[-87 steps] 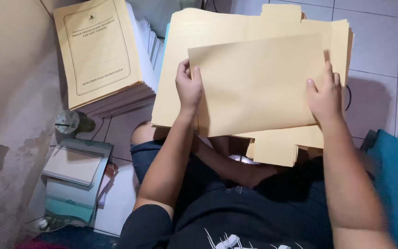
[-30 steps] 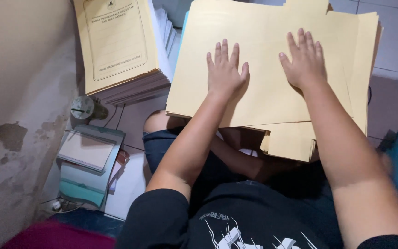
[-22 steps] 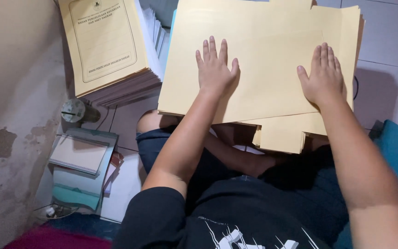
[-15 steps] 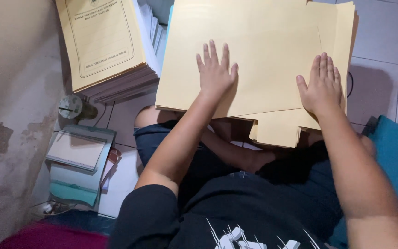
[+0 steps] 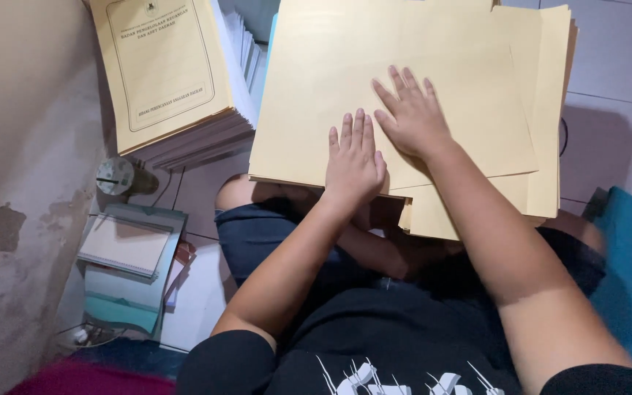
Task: The person sits on the floor and repeatedly folds large beige folders in half by hand. They smooth the creases with their palms and stack the folded folders on their lap.
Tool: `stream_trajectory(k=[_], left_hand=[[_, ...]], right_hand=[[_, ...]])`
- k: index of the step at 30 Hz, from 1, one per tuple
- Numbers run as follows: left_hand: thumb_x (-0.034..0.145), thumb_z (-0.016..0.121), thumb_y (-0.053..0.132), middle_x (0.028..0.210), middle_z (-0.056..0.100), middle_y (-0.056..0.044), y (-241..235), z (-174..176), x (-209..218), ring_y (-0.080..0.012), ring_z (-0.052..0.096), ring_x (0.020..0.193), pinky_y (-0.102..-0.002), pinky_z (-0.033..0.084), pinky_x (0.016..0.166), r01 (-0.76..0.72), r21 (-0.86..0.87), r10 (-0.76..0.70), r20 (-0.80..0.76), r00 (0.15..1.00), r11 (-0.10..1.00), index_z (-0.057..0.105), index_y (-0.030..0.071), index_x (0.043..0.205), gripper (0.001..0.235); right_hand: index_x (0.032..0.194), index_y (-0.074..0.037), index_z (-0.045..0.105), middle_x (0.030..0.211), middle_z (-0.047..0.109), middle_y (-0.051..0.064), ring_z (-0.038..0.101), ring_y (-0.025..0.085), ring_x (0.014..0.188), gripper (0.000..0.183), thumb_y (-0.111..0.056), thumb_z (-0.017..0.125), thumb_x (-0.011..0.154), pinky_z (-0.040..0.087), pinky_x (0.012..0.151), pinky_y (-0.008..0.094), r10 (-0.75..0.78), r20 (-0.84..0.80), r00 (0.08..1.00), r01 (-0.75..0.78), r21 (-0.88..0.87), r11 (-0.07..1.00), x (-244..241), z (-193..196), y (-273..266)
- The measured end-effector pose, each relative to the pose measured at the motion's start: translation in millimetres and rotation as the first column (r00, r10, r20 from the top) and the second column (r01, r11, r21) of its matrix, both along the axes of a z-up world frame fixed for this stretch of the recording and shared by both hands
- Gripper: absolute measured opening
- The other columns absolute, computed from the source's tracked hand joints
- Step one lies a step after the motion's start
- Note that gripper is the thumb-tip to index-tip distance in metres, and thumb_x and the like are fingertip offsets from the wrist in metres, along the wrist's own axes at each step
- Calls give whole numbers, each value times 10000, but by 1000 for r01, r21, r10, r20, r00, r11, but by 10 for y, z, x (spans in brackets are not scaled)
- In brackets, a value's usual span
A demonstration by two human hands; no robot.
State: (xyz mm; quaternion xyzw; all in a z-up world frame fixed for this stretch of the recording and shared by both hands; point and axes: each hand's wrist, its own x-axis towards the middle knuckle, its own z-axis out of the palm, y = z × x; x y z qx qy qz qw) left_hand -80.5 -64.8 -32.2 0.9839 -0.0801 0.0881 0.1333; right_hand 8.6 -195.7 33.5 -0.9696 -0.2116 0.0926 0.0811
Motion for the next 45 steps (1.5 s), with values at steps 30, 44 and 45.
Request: stream_trajectory(k=[30,44,45], left_hand=[[1010,365,504,1689,171,-226,215,137,946,-395,134,1566,-634,103,1228,-186,17,187,-111,976,982,258,232,1637,692],[1038,380,471,1664,184,-277,209,13,810,-442,153,1551,-658,131,1222,-100,24,100,-24,995,995,307,208,1627,648],[1039,428,473,1639,220,-313,219,-102,786,-477,192,1535,-686,176,1211,-48,58,43,85,995,997,378,208,1607,629]], right_hand=[[1663,-219,185,1728,93,150,63,299,1590,745,-545,366,1017,48,1264,481,-15,15,1000,14,16,1000,284,32,-255],[1647,-16,55,1737,26,153,17,263,1602,750,-447,244,1063,28,1287,424,-354,-2,935,353,-44,935,-490,-58,-1653],[1649,-18,61,1738,26,151,20,265,1602,766,-458,263,1054,29,1285,431,-374,-16,927,373,-43,927,-552,-93,-1702]])
